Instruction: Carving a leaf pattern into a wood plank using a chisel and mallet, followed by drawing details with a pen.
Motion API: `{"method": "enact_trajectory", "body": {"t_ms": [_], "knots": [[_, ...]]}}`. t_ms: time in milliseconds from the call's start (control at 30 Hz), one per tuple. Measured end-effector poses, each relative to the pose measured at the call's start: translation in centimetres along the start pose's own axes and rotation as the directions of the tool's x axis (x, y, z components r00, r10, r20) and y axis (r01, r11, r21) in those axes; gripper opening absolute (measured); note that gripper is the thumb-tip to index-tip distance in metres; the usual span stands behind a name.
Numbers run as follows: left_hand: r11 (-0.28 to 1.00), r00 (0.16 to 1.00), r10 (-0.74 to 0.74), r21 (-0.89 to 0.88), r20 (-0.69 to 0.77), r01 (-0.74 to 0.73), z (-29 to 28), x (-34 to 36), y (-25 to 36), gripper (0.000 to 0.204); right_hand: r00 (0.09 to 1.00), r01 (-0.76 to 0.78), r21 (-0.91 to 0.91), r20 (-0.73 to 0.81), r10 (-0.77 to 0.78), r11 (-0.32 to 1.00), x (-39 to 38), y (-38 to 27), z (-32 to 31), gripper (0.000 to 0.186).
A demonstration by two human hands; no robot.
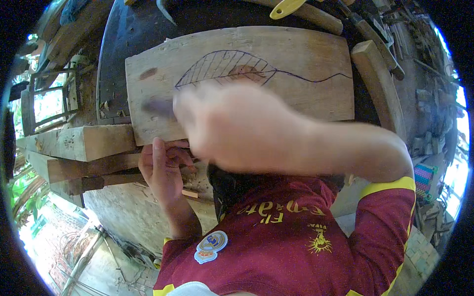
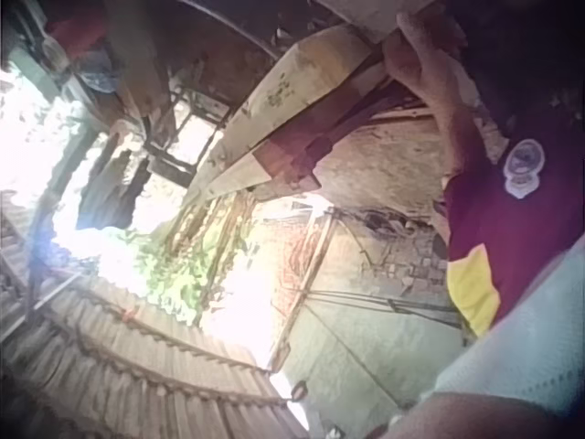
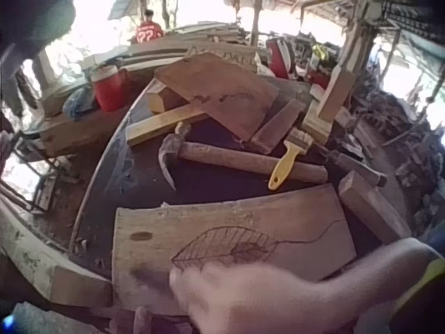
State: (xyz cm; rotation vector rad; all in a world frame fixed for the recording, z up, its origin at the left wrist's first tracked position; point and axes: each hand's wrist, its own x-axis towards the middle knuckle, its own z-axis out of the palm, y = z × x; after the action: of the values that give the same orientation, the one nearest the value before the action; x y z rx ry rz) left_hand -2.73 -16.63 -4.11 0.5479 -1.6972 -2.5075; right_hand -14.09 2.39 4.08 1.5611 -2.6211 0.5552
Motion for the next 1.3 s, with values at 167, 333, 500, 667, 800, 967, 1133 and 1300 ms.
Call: {"method": "enact_trajectory", "body": {"t_ms": [167,333,500,667,800,967,1133,1300], "knots": [[0.998,0.999,0.032,0.062,0.025,-0.033,-0.2,0.1,0.3,0.03,0.993,-0.027,-0.058,-0.117,0.02,0.998,2.4,2.5,1.2,0.027],[1.0,0.999,0.005,-0.011,0.04,-0.004,0.1,0.3,0.7,0.031,0.99,0.046,-0.055,-0.132,-0.053,0.997,2.8,3.3,2.1,0.029],[1.0,0.999,-0.01,0.002,0.046,0.01,-0.1,0.4,0.7,0.03,0.996,0.086,0.071,0.021,-0.088,0.994,3.2,0.2,1.2,0.028],[0.999,0.999,-0.004,-0.034,0.049,0.006,0.3,0.8,0.8,0.029,0.969,0.01,-0.142,-0.243,-0.045,0.99,7.1,5.0,1.7,0.024],[0.997,0.999,0.044,-0.063,0.016,-0.042,-0.1,0.8,0.0,0.029,0.987,0.088,0.015,-0.136,-0.085,0.996,6.5,0.7,2.6,0.013],[0.998,0.998,0.023,-0.057,0.051,-0.02,0.0,1.3,0.6,0.026,0.992,-0.124,-0.016,-0.041,0.123,0.992,9.3,3.9,2.4,0.023],[0.998,0.997,0.069,0.008,0.019,-0.07,-0.3,1.3,0.1,0.024,0.993,-0.029,0.032,-0.11,0.032,0.999,6.8,1.1,2.2,0.015],[0.996,0.999,0.051,0.075,-0.015,-0.05,-1.2,2.2,0.0,0.02,0.982,-0.149,-0.006,-0.117,0.147,0.989,4.5,1.9,1.9,0.025]]}}
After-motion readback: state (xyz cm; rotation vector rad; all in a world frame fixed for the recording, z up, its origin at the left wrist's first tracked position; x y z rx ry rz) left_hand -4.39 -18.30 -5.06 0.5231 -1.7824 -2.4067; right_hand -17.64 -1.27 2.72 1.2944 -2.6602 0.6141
